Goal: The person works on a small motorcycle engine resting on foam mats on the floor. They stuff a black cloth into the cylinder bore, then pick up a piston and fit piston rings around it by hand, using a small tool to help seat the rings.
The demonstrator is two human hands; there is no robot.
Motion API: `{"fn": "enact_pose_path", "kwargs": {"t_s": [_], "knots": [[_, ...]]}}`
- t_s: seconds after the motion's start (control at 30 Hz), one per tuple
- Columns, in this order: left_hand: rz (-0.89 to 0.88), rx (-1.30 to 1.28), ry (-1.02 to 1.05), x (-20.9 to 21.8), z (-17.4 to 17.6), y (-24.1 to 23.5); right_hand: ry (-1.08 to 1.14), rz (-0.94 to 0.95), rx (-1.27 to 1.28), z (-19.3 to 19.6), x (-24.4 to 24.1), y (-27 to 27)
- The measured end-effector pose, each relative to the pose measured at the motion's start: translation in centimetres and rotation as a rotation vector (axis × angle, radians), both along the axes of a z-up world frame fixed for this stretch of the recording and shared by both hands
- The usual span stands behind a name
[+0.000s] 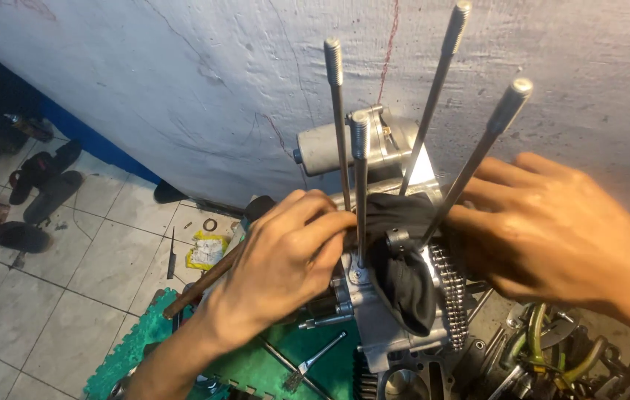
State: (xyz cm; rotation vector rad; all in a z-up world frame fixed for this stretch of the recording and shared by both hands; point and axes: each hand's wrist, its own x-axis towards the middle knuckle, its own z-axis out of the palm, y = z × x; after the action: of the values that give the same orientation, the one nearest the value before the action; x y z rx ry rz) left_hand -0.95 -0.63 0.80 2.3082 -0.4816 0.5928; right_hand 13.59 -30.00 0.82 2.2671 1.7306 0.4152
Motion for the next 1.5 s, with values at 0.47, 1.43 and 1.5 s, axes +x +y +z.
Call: {"fn": "enact_pose_path", "kwargs": {"t_s": [0.47,1.43,1.5], "knots": [[0.189,0.582,-0.482,-2.8,-0.4,-8.1,0.345,0.001,0.404,-0.6,-0.8,0.5],[-0.031,0.013,0.090,-0.4,-1.8,-0.6,0.434,0.056,0.528,-0.4,-4.3,0.6],[-0.032,0.018,0.010,-0.6,-1.5,-0.8,0.693,-0.144,0.600,-2.0,-4.8,-0.7]]}}
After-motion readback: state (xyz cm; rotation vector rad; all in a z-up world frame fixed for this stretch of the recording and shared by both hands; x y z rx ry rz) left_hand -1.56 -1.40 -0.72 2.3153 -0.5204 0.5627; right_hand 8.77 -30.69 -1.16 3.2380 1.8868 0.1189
